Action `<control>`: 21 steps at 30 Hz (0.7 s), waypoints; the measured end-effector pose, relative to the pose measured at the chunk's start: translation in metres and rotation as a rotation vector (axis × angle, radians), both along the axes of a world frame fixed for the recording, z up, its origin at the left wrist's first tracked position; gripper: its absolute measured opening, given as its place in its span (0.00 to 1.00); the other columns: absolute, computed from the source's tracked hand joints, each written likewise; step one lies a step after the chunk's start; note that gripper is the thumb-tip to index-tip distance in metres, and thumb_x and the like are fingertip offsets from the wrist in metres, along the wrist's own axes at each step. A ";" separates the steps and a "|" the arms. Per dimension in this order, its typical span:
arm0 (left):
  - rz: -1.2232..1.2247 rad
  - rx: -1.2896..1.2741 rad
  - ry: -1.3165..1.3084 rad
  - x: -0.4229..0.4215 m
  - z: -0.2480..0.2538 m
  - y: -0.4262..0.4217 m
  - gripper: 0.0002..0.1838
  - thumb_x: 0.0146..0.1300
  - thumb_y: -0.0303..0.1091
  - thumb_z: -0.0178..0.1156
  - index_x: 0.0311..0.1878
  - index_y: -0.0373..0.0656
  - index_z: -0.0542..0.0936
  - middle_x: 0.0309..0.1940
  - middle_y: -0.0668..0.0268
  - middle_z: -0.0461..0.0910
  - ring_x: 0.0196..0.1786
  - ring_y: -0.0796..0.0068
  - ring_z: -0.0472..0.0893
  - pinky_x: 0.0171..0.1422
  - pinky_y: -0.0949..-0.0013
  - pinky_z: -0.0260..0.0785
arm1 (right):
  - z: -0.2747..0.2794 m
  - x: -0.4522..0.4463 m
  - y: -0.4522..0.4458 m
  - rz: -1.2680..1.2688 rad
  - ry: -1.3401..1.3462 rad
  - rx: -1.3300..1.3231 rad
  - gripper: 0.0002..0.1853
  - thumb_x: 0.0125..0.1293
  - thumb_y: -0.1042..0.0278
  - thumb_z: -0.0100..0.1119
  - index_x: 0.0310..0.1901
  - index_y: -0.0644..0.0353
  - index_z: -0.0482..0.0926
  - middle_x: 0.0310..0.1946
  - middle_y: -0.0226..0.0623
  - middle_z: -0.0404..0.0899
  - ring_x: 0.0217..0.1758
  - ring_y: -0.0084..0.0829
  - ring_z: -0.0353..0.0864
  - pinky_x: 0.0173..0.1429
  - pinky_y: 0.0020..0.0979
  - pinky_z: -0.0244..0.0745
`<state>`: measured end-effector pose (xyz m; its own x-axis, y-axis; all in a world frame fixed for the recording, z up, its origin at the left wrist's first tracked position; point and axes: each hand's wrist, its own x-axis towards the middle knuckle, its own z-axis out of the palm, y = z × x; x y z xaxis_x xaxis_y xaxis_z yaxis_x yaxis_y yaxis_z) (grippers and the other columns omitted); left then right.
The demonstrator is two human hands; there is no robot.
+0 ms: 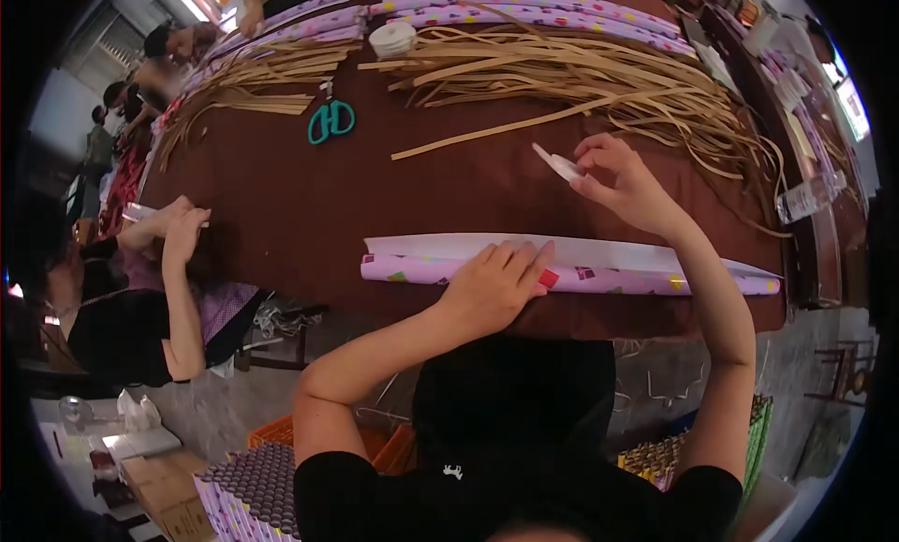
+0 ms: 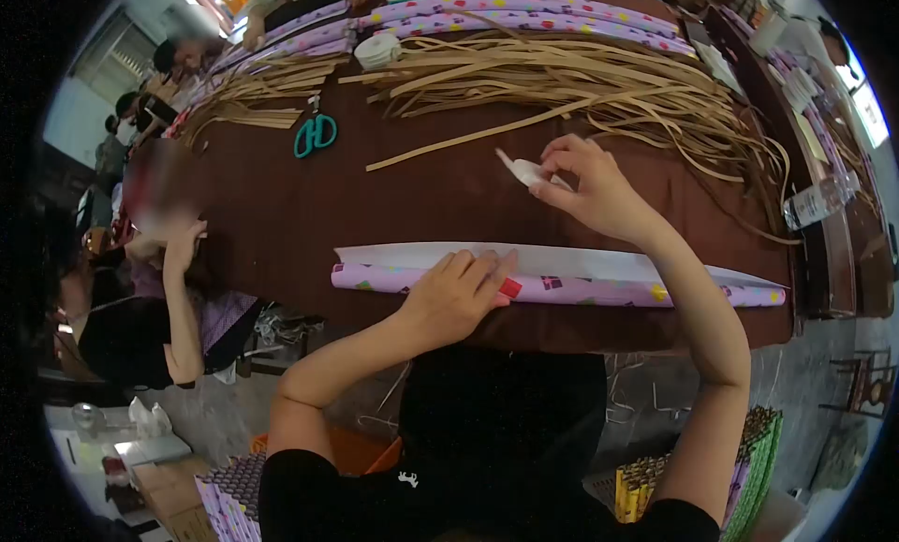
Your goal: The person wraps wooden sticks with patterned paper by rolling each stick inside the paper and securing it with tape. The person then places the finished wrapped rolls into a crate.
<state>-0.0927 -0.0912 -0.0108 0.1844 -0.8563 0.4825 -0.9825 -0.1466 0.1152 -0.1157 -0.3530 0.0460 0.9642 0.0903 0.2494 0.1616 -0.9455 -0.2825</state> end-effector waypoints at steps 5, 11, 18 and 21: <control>0.054 0.082 -0.058 -0.002 -0.008 0.002 0.30 0.65 0.46 0.57 0.64 0.34 0.73 0.51 0.57 0.76 0.48 0.62 0.75 0.54 0.63 0.71 | 0.022 0.017 0.082 0.353 0.802 1.326 0.15 0.71 0.54 0.52 0.42 0.59 0.76 0.44 0.29 0.74 0.45 0.18 0.71 0.49 0.24 0.68; 0.051 0.064 -0.043 -0.005 -0.012 0.002 0.29 0.65 0.43 0.56 0.64 0.32 0.72 0.56 0.55 0.75 0.55 0.59 0.75 0.61 0.59 0.69 | -0.027 0.060 0.112 0.381 0.924 1.210 0.14 0.71 0.52 0.48 0.37 0.55 0.75 0.30 0.22 0.69 0.31 0.18 0.63 0.36 0.24 0.62; 0.048 0.001 -0.056 -0.004 -0.010 0.004 0.28 0.63 0.42 0.59 0.63 0.33 0.74 0.55 0.57 0.76 0.55 0.63 0.76 0.62 0.62 0.68 | -0.038 0.057 0.102 0.338 1.044 1.452 0.14 0.69 0.60 0.49 0.46 0.63 0.73 0.41 0.35 0.76 0.44 0.26 0.75 0.53 0.30 0.72; 0.032 -0.022 0.015 0.001 -0.003 0.006 0.28 0.63 0.41 0.60 0.62 0.33 0.75 0.52 0.58 0.78 0.52 0.65 0.77 0.61 0.63 0.69 | -0.041 0.058 0.102 0.318 0.990 1.467 0.11 0.71 0.58 0.48 0.42 0.56 0.74 0.37 0.29 0.76 0.41 0.21 0.75 0.47 0.26 0.72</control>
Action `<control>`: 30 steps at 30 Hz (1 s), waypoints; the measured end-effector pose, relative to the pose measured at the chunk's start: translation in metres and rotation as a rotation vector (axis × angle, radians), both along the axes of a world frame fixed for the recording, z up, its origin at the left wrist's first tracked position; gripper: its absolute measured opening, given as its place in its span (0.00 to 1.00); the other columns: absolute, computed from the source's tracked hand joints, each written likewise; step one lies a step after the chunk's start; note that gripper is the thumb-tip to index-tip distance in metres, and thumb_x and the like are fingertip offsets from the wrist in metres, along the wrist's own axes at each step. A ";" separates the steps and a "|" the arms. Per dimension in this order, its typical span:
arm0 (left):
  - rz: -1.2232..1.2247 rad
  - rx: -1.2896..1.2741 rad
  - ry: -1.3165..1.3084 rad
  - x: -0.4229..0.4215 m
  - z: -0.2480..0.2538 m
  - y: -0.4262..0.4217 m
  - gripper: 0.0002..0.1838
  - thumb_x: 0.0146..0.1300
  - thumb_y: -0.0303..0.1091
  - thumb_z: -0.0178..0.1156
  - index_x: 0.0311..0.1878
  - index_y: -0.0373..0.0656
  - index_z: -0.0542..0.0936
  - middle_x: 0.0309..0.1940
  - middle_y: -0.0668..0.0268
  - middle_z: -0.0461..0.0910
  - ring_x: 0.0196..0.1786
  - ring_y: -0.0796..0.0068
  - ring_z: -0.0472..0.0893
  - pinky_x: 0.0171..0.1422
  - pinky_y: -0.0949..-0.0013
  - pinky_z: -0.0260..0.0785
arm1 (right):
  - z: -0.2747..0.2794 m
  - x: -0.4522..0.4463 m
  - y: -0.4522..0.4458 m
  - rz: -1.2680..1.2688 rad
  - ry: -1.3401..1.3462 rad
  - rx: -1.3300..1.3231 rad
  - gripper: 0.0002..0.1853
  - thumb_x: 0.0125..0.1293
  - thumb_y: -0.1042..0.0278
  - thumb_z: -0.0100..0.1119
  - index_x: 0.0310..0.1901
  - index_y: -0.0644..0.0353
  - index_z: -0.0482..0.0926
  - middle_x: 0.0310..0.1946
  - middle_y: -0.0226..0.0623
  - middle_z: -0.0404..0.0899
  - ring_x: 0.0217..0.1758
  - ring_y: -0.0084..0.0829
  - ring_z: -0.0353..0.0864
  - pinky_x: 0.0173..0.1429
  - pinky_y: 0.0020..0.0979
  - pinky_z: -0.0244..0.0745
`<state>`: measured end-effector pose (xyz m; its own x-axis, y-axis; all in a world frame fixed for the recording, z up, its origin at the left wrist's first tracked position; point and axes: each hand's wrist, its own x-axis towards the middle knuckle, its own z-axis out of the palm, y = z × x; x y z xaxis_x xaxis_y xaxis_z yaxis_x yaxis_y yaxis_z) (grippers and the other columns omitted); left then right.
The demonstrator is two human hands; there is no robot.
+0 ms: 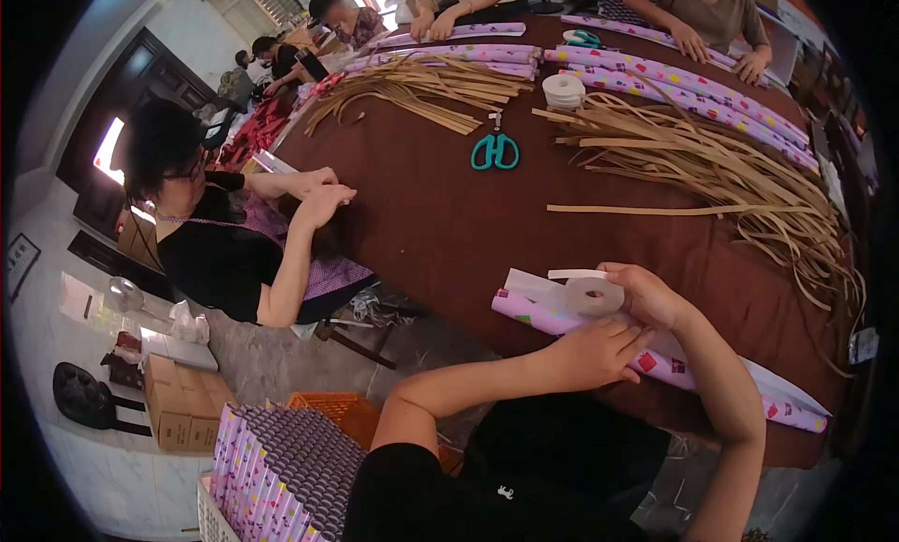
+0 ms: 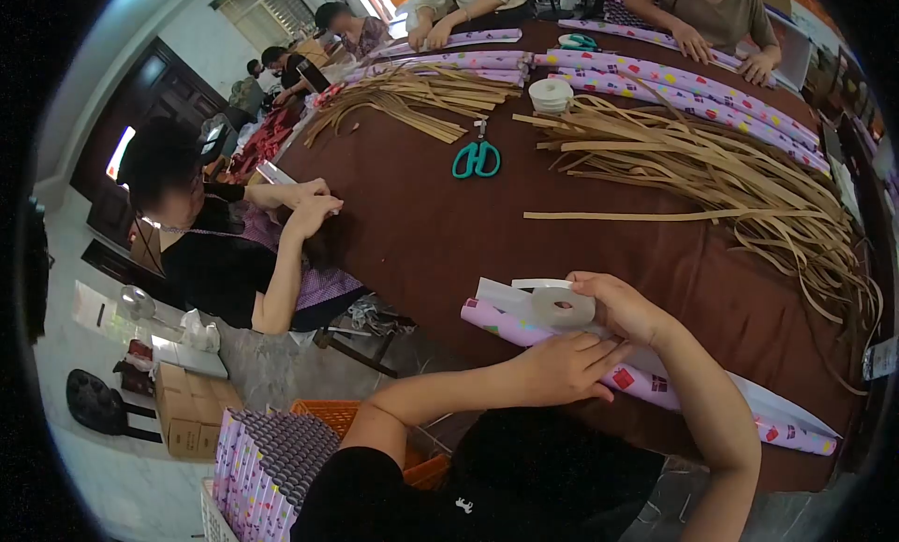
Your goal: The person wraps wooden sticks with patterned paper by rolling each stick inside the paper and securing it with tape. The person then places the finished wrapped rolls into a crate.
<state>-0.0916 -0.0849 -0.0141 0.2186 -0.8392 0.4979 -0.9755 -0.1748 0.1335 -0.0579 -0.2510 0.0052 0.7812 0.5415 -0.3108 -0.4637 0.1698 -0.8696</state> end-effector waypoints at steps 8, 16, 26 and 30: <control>0.246 -0.354 0.098 0.012 0.035 0.064 0.06 0.53 0.27 0.68 0.27 0.40 0.79 0.21 0.64 0.77 0.24 0.67 0.74 0.30 0.66 0.65 | -0.009 -0.002 -0.004 0.038 -0.196 -0.208 0.12 0.71 0.59 0.48 0.38 0.59 0.75 0.37 0.27 0.75 0.42 0.21 0.72 0.51 0.26 0.69; 0.563 -0.347 0.669 0.021 0.030 0.097 0.05 0.63 0.28 0.66 0.39 0.38 0.84 0.32 0.63 0.82 0.37 0.71 0.80 0.42 0.71 0.72 | 0.000 -0.013 0.014 0.071 -0.426 -0.108 0.08 0.69 0.68 0.56 0.36 0.63 0.73 0.48 0.37 0.80 0.50 0.23 0.73 0.59 0.29 0.69; 0.595 -0.355 0.781 0.031 0.037 0.107 0.04 0.60 0.24 0.67 0.38 0.37 0.86 0.35 0.65 0.82 0.39 0.77 0.80 0.45 0.74 0.71 | 0.002 -0.014 0.017 0.046 -0.776 -0.297 0.14 0.66 0.61 0.65 0.29 0.61 0.75 0.40 0.37 0.76 0.47 0.31 0.75 0.57 0.33 0.69; 0.658 -0.316 0.746 0.036 0.038 0.106 0.06 0.59 0.25 0.68 0.39 0.37 0.87 0.35 0.63 0.82 0.38 0.75 0.81 0.45 0.73 0.73 | -0.002 -0.016 0.022 0.022 -0.894 -0.452 0.20 0.61 0.52 0.70 0.25 0.60 0.77 0.38 0.33 0.74 0.46 0.32 0.72 0.53 0.33 0.69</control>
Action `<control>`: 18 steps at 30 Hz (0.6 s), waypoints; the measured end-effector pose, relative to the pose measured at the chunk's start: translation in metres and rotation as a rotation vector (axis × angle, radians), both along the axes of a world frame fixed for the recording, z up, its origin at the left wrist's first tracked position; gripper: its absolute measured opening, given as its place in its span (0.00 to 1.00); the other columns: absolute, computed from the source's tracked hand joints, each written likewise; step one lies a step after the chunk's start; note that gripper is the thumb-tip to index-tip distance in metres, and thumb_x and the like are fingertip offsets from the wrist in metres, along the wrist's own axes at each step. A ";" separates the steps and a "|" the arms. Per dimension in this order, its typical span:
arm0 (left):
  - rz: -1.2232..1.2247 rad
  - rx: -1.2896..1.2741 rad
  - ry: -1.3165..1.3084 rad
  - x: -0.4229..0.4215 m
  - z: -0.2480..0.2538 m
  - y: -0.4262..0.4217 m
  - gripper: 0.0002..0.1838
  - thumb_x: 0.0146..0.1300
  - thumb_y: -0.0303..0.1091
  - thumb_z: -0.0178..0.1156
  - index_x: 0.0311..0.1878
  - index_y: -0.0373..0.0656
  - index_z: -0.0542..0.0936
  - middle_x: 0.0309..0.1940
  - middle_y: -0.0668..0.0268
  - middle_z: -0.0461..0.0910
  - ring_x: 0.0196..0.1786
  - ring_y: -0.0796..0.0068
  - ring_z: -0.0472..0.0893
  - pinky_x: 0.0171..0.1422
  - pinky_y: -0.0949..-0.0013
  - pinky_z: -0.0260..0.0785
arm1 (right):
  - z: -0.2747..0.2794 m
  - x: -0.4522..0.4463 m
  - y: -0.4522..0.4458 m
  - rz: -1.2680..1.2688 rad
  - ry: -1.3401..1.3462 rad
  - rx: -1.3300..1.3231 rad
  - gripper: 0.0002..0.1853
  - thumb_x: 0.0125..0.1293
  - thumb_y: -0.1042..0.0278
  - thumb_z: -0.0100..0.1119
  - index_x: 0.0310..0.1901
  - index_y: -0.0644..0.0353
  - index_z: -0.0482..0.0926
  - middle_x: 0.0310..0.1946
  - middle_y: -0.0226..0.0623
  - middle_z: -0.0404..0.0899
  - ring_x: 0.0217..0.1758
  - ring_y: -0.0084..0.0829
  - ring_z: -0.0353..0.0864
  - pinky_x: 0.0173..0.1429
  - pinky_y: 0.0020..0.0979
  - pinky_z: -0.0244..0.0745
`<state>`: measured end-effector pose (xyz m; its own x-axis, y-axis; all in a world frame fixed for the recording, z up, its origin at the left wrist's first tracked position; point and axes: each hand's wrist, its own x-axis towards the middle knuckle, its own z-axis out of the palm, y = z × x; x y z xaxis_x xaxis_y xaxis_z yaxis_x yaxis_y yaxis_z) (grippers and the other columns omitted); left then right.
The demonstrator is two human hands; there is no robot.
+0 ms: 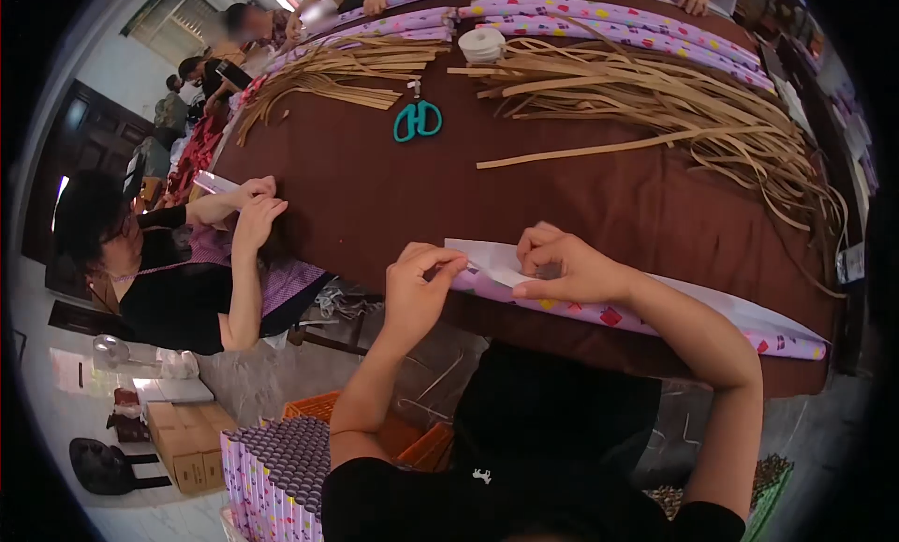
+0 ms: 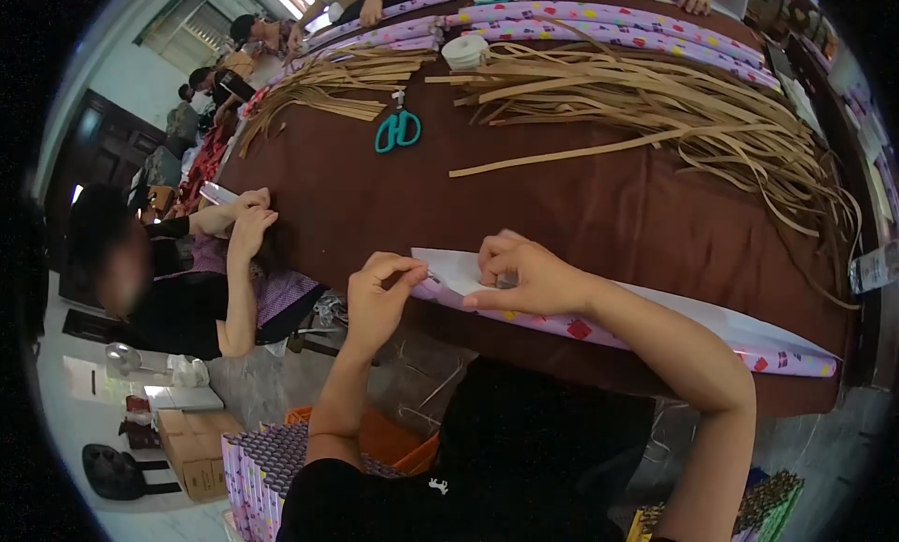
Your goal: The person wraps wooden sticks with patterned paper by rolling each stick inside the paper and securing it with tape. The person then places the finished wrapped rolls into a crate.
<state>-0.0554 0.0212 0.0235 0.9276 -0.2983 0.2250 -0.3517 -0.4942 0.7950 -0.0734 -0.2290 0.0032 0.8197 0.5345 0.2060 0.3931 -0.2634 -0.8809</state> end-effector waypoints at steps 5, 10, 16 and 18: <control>0.032 0.045 0.052 0.003 -0.003 0.000 0.06 0.59 0.26 0.68 0.39 0.37 0.87 0.34 0.62 0.83 0.38 0.75 0.82 0.46 0.73 0.73 | 0.000 0.004 -0.003 -0.013 0.131 0.004 0.20 0.59 0.46 0.71 0.27 0.57 0.82 0.39 0.33 0.76 0.49 0.34 0.69 0.56 0.33 0.66; 0.083 0.116 -0.001 0.019 -0.015 0.010 0.07 0.59 0.28 0.69 0.39 0.36 0.86 0.35 0.61 0.84 0.38 0.75 0.82 0.44 0.74 0.73 | 0.010 -0.004 0.000 -0.174 0.094 -0.148 0.22 0.57 0.41 0.70 0.34 0.55 0.84 0.39 0.35 0.77 0.51 0.41 0.66 0.58 0.38 0.66; -0.014 0.047 0.245 0.033 -0.015 0.018 0.05 0.60 0.26 0.68 0.38 0.34 0.86 0.31 0.66 0.84 0.35 0.82 0.80 0.40 0.77 0.71 | 0.004 -0.004 0.002 -0.172 -0.241 -0.144 0.20 0.58 0.44 0.69 0.33 0.55 0.83 0.30 0.31 0.77 0.40 0.31 0.70 0.53 0.34 0.62; -0.061 -0.028 0.391 0.033 -0.008 0.016 0.05 0.62 0.26 0.66 0.37 0.34 0.85 0.30 0.68 0.84 0.33 0.85 0.78 0.39 0.79 0.70 | 0.002 -0.003 0.000 -0.192 -0.307 -0.168 0.19 0.59 0.45 0.69 0.35 0.55 0.82 0.28 0.30 0.77 0.38 0.29 0.70 0.52 0.32 0.61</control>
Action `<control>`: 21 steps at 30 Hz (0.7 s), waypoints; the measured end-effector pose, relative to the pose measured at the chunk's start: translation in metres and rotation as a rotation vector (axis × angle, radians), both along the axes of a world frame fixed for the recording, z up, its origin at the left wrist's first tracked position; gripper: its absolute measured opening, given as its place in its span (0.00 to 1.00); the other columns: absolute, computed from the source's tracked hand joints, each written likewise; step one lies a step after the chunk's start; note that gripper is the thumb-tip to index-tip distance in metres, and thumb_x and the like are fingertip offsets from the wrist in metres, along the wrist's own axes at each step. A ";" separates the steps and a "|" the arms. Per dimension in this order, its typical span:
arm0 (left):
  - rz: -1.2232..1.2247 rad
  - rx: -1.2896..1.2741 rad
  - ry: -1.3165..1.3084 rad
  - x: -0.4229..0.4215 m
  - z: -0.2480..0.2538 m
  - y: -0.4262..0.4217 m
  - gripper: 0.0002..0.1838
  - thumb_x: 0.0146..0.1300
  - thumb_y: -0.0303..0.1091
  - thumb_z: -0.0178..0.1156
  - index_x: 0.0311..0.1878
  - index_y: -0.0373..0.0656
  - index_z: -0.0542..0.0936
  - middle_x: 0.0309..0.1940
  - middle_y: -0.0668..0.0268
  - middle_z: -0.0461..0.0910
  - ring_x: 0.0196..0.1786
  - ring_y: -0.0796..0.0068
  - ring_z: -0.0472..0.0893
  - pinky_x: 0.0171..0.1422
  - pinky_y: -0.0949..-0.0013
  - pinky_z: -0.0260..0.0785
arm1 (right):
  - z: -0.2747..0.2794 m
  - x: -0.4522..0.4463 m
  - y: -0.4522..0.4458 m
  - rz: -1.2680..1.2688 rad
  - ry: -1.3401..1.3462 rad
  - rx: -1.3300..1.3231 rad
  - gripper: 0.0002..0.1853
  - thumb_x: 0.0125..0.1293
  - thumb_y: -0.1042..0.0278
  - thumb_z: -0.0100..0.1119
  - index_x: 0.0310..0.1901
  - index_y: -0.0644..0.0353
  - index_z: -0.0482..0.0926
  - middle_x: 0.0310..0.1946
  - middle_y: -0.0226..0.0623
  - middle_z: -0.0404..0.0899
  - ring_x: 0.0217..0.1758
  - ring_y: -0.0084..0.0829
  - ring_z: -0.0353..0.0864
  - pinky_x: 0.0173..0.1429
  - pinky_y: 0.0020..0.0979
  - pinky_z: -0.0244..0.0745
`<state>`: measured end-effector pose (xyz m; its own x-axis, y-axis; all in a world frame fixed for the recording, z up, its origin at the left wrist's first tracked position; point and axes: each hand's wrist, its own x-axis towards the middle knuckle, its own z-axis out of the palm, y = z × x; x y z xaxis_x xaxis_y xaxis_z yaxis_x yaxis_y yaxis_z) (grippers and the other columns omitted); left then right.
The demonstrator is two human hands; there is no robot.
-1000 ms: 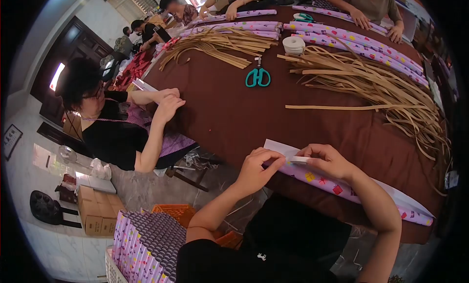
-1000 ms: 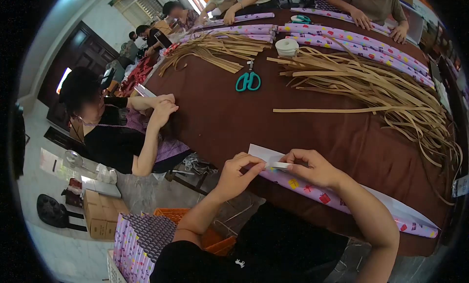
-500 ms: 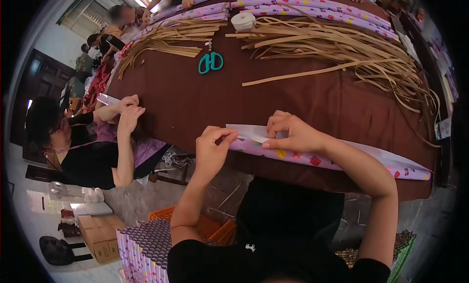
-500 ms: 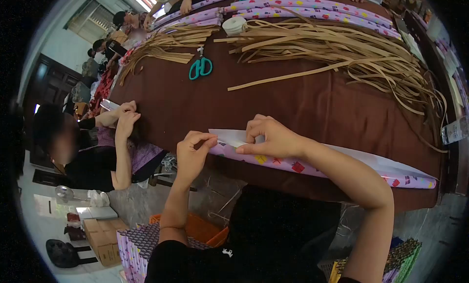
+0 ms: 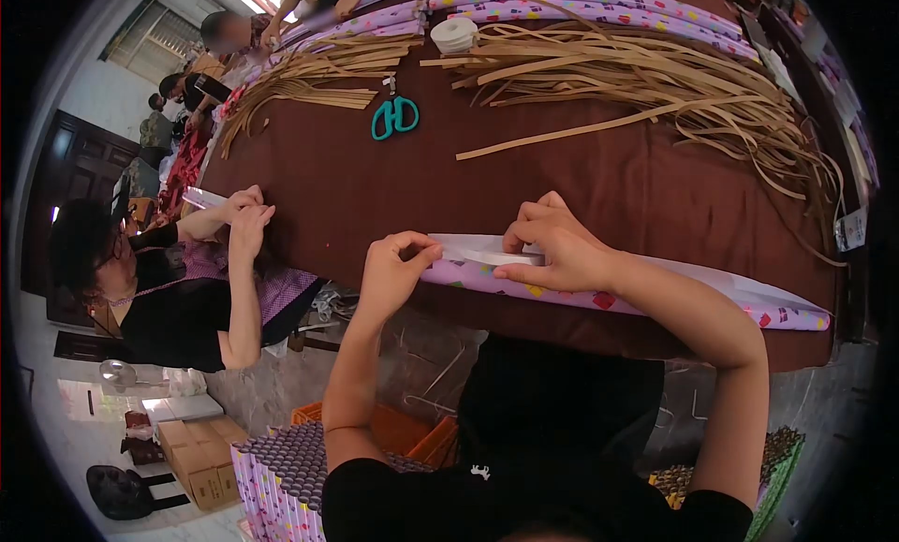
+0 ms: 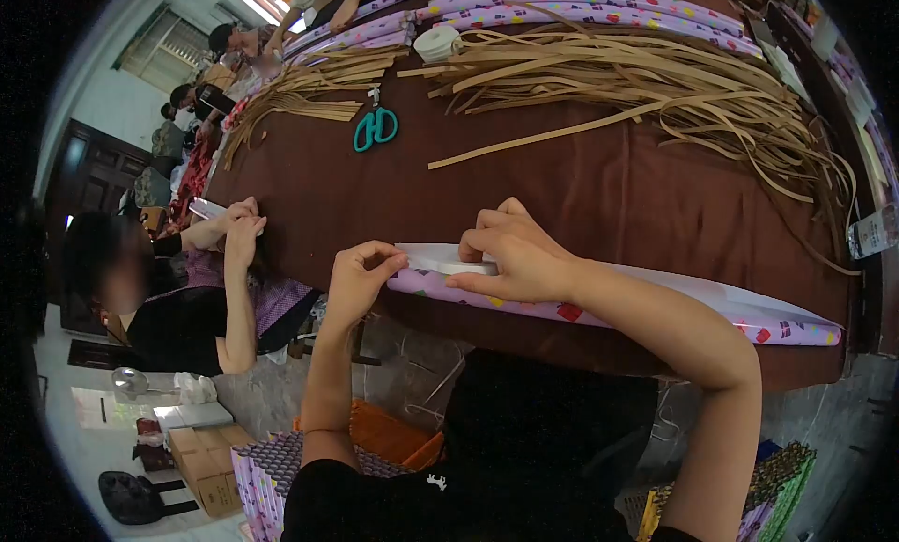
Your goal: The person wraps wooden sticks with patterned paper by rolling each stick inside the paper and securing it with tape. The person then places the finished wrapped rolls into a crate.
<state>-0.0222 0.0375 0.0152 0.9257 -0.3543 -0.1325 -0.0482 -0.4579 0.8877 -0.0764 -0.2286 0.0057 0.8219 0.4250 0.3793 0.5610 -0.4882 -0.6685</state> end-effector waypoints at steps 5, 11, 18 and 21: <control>-0.031 0.019 0.036 0.008 -0.004 0.001 0.06 0.62 0.27 0.66 0.38 0.34 0.84 0.29 0.67 0.85 0.33 0.85 0.79 0.38 0.79 0.70 | 0.004 0.002 0.000 -0.019 0.020 0.098 0.19 0.58 0.47 0.69 0.41 0.53 0.80 0.25 0.29 0.76 0.35 0.27 0.70 0.49 0.30 0.58; -0.031 0.038 0.098 0.017 -0.004 -0.001 0.07 0.63 0.26 0.65 0.39 0.31 0.83 0.31 0.65 0.85 0.34 0.83 0.80 0.39 0.79 0.71 | 0.008 0.004 -0.010 0.146 -0.002 -0.012 0.15 0.58 0.53 0.68 0.44 0.46 0.82 0.22 0.25 0.75 0.33 0.27 0.68 0.50 0.31 0.57; -0.070 0.131 0.032 0.029 -0.004 0.001 0.07 0.62 0.27 0.65 0.37 0.31 0.83 0.29 0.63 0.85 0.32 0.82 0.81 0.39 0.78 0.72 | 0.002 0.005 -0.008 0.062 -0.338 -0.210 0.08 0.53 0.59 0.67 0.33 0.49 0.87 0.16 0.25 0.72 0.34 0.29 0.68 0.47 0.34 0.59; -0.087 0.198 -0.019 0.033 -0.005 0.001 0.07 0.62 0.27 0.65 0.37 0.31 0.83 0.28 0.64 0.85 0.32 0.82 0.81 0.38 0.77 0.72 | 0.001 0.005 -0.006 0.013 -0.420 -0.266 0.08 0.53 0.59 0.67 0.33 0.50 0.88 0.16 0.26 0.73 0.34 0.30 0.68 0.48 0.35 0.60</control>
<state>0.0111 0.0381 0.0099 0.8957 -0.4017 -0.1907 -0.1107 -0.6167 0.7794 -0.0713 -0.2349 0.0064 0.6155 0.5611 0.5535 0.7622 -0.6023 -0.2371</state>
